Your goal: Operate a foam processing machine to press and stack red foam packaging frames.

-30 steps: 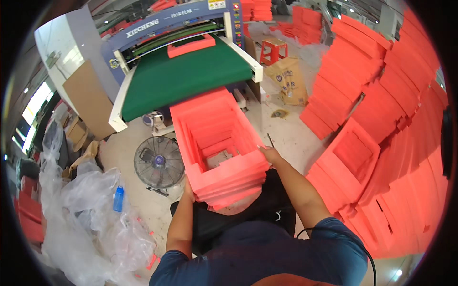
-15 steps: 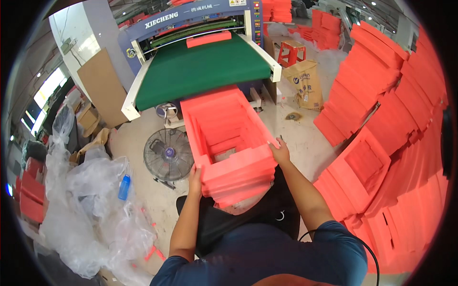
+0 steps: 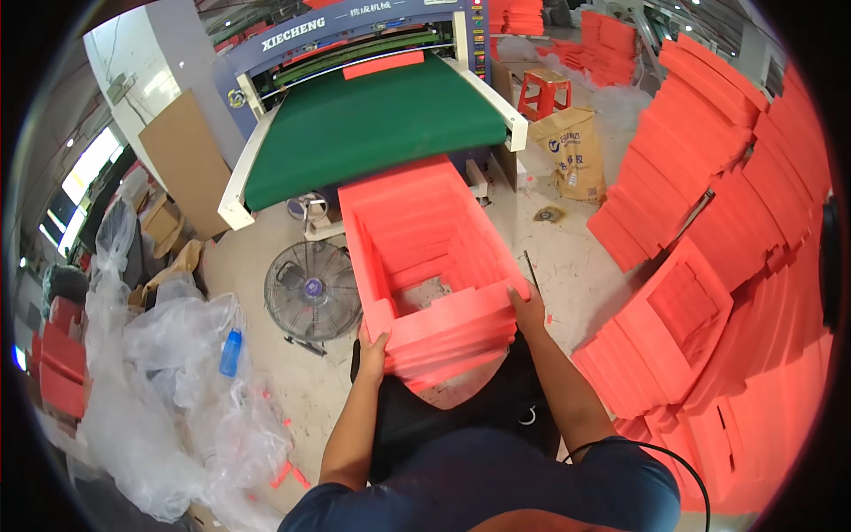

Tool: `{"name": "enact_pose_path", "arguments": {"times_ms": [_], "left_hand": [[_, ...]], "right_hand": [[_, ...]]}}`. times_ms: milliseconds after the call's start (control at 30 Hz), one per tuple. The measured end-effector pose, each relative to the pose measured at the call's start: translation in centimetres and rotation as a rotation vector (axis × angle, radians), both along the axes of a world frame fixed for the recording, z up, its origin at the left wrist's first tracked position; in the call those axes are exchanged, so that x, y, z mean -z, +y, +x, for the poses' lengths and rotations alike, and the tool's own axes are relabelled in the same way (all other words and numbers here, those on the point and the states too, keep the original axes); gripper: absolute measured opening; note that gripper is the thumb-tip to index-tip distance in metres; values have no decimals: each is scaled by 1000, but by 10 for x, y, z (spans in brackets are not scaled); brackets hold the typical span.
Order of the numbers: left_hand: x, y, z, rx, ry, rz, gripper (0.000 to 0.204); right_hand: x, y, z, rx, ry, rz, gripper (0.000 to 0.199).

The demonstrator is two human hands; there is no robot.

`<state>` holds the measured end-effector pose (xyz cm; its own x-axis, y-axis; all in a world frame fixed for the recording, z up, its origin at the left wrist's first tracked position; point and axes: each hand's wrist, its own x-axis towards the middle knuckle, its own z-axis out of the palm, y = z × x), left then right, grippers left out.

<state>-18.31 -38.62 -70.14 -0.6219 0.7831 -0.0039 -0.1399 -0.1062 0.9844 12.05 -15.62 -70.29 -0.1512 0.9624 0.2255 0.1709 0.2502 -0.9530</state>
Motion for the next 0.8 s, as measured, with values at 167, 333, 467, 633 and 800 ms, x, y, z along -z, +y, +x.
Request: {"name": "enact_pose_path", "arguments": {"times_ms": [167, 333, 467, 633, 800], "left_hand": [[-10, -4, 3, 8, -86, -32, 69], [4, -10, -9, 39, -74, 24, 64], [14, -32, -45, -162, -292, -56, 41], [146, -100, -135, -426, 496, -817, 62], [208, -111, -111, -288, -251, -825, 97]], "right_hand": [[2, -8, -8, 117, 75, -17, 46], [4, -8, -2, 146, 28, -61, 55], [24, -13, 19, 78, 230, -206, 65], [74, -47, 93, 261, -137, -218, 67], [102, -79, 172, 240, -591, -356, 72]]}}
